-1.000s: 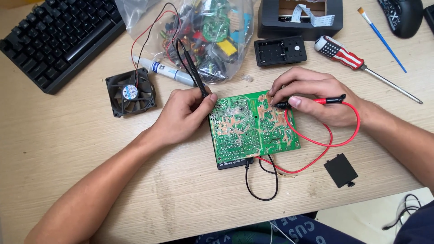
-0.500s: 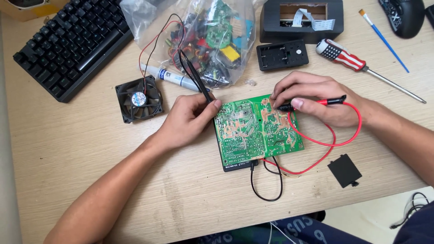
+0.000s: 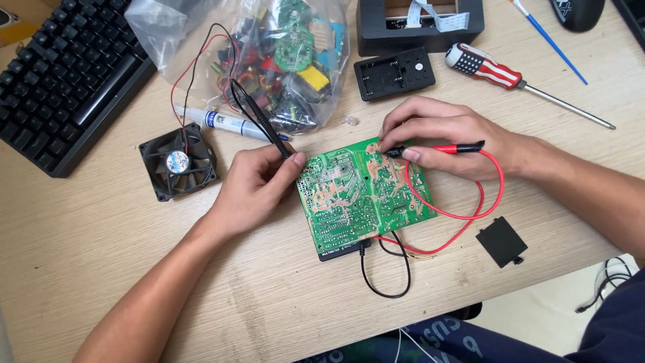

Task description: Testing various electrical points on a circuit board using multimeter probes to troubleshoot or verify functionality.

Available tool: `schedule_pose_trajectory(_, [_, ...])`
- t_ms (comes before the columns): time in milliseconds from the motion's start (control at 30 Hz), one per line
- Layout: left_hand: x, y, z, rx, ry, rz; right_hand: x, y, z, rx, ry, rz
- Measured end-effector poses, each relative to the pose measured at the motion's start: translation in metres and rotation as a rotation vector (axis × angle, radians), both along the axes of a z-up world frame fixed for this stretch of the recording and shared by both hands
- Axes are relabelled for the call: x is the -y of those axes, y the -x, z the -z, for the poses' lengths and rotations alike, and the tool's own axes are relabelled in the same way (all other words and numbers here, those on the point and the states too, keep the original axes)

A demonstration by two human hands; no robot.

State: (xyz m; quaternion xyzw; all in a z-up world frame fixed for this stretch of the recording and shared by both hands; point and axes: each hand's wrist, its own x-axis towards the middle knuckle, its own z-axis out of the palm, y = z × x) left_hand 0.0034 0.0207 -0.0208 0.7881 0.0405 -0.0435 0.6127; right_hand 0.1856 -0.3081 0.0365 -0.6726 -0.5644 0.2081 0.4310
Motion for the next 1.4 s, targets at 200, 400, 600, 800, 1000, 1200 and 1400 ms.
schedule_pose_trajectory(200, [0.0,0.0,-0.003,-0.01,0.009,0.004,-0.003,-0.001,0.001,0.024,-0.021,0.027])
schedule_pose_trajectory(400, [0.001,0.0,-0.003,-0.004,0.007,-0.002,-0.002,-0.001,0.001,0.035,-0.014,0.005])
schedule_pose_trajectory(600, [0.001,0.0,-0.007,0.077,-0.057,0.007,-0.001,-0.003,0.0,0.063,0.029,0.0])
schedule_pose_trajectory(800, [0.005,-0.002,-0.006,0.128,-0.064,0.013,0.0,-0.003,0.006,0.063,0.046,0.001])
schedule_pose_trajectory(1000, [0.013,0.0,-0.024,0.115,-0.198,0.026,0.001,-0.002,0.002,0.133,0.054,-0.046])
schedule_pose_trajectory(1200, [0.013,0.001,-0.025,0.128,-0.205,0.032,0.001,-0.001,0.003,0.128,0.051,-0.048])
schedule_pose_trajectory(1400, [0.013,0.001,-0.023,0.132,-0.225,0.025,0.003,-0.003,0.007,0.111,0.033,-0.07])
